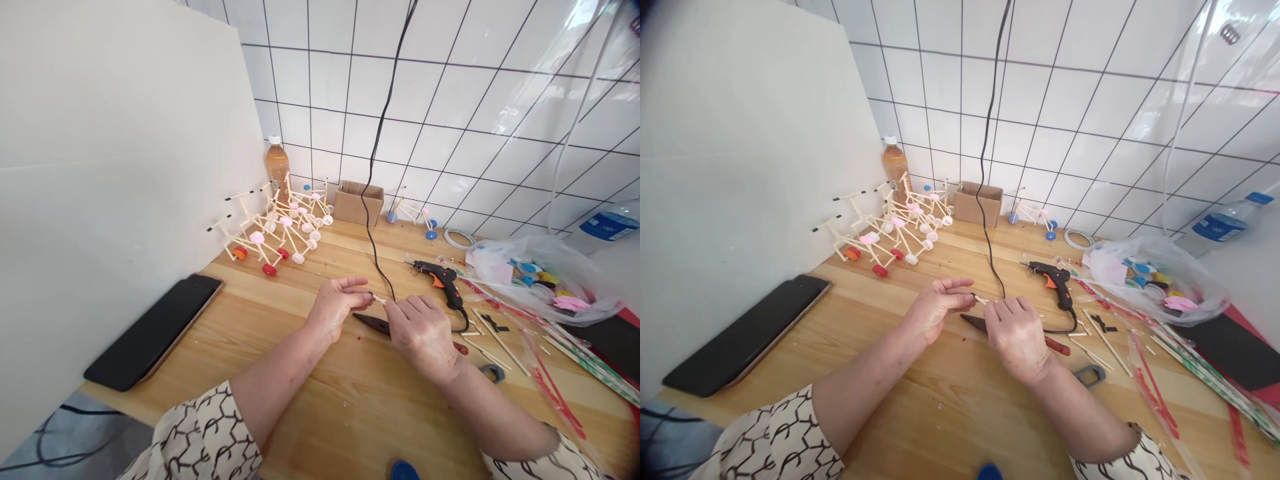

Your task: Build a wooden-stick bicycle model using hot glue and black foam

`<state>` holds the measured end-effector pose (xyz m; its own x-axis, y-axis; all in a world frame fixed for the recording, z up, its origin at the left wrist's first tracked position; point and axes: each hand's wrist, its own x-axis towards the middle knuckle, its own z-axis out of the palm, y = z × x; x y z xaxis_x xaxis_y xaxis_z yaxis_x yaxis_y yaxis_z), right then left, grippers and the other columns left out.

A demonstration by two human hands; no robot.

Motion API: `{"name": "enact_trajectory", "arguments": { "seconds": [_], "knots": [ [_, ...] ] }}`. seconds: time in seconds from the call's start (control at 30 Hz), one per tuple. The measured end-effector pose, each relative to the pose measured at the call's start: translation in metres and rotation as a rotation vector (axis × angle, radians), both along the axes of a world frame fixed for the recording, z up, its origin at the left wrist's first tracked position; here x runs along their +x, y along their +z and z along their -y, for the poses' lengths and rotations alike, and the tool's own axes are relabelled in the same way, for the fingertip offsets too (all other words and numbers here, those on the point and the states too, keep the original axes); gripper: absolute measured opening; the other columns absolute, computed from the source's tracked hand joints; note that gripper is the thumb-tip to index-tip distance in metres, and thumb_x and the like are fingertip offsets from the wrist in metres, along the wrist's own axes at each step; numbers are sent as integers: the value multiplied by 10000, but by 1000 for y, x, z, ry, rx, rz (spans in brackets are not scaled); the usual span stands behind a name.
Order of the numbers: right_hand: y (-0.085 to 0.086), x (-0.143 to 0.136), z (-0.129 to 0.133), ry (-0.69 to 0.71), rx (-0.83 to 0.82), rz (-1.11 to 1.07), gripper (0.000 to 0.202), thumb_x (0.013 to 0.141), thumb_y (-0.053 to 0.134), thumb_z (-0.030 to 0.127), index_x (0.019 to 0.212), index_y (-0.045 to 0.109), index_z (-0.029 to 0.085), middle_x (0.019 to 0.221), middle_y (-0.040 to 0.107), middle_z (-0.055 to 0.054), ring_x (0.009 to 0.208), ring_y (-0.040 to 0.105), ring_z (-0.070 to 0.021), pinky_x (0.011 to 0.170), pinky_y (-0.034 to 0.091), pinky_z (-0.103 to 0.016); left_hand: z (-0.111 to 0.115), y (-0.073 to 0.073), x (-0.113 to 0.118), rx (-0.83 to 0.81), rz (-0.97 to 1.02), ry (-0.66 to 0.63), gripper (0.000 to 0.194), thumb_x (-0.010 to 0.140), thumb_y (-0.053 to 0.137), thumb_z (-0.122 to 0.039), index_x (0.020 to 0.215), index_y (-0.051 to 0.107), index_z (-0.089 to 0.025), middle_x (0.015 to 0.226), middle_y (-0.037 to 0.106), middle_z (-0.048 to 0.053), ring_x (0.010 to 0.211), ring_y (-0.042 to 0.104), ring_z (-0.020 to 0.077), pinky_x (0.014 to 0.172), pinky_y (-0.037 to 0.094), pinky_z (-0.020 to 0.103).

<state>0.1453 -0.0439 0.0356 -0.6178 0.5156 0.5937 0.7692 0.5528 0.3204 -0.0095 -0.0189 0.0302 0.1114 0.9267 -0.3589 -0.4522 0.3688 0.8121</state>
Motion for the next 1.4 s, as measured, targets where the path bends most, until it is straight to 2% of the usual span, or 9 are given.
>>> {"name": "enact_trajectory", "arguments": {
  "seconds": [0.2, 0.33, 0.47, 0.63, 0.77, 1.0, 1.1, 1.27, 1.4],
  "knots": [
    [2, 3, -2, -49, -160, -211, 246, 816, 500, 141, 590, 596, 162, 513, 568, -28, 520, 480, -133, 554, 298, -259, 0, 1, -1, 48, 65, -16, 313, 567, 713, -55, 868, 634, -84, 651, 700, 79, 624, 651, 155, 695, 492, 289],
    [3, 3, -2, -104, -437, -445, 234, 829, 497, 232, 645, 630, 174, 530, 588, -16, 513, 524, -130, 531, 348, -237, 0, 0, -1, 72, 66, -7, 329, 563, 725, -90, 881, 640, -90, 660, 702, 77, 675, 655, 165, 720, 482, 292],
    [9, 1, 0, -142, -768, -687, 264, 827, 492, 329, 662, 631, 177, 465, 530, 21, 405, 474, -106, 447, 354, -224, 0, -1, -1, 91, 58, 5, 295, 572, 713, -99, 859, 645, -97, 654, 697, 65, 679, 651, 156, 737, 470, 292],
    [15, -1, 1, -134, -907, -815, 273, 801, 509, 360, 640, 613, 166, 462, 500, 27, 393, 447, -97, 410, 347, -215, 0, -2, 0, 104, 35, 18, 212, 570, 720, -145, 772, 662, -116, 615, 678, 38, 626, 620, 126, 675, 447, 259],
    [12, 0, -1, -128, -829, -796, 274, 800, 515, 357, 642, 625, 162, 473, 535, 17, 411, 461, -99, 424, 353, -210, 1, -1, 1, 124, 27, 24, 147, 560, 731, -192, 662, 654, -120, 564, 647, 17, 563, 579, 102, 635, 429, 249],
    [2, 1, 1, -146, -336, -467, 191, 799, 531, 246, 652, 629, 176, 504, 587, -6, 482, 528, -126, 505, 342, -227, 8, -6, 10, 124, 43, -27, 232, 498, 792, -214, 678, 676, -126, 644, 670, 28, 653, 597, 121, 715, 439, 267],
    [0, -2, 4, -110, -224, -367, 199, 807, 512, 197, 638, 613, 172, 482, 578, -5, 459, 525, -124, 495, 318, -237, 11, -8, 13, 125, 61, -30, 239, 485, 800, -215, 665, 669, -129, 667, 673, 26, 665, 595, 124, 723, 440, 268],
    [-3, -9, 9, -74, -190, -292, 174, 825, 479, 173, 710, 608, 146, 503, 590, -17, 459, 537, -135, 498, 329, -249, 12, -8, 14, 97, 115, -74, 225, 482, 797, -228, 590, 628, -126, 600, 639, 12, 593, 581, 121, 663, 441, 263],
    [5, -9, 11, -96, -414, -395, 149, 799, 529, 265, 854, 605, 150, 530, 587, 5, 482, 541, -136, 494, 365, -239, 10, -3, 10, 98, 133, -113, 214, 528, 773, -236, 579, 595, -130, 581, 627, 4, 560, 566, 103, 620, 431, 237]
  ]
}}
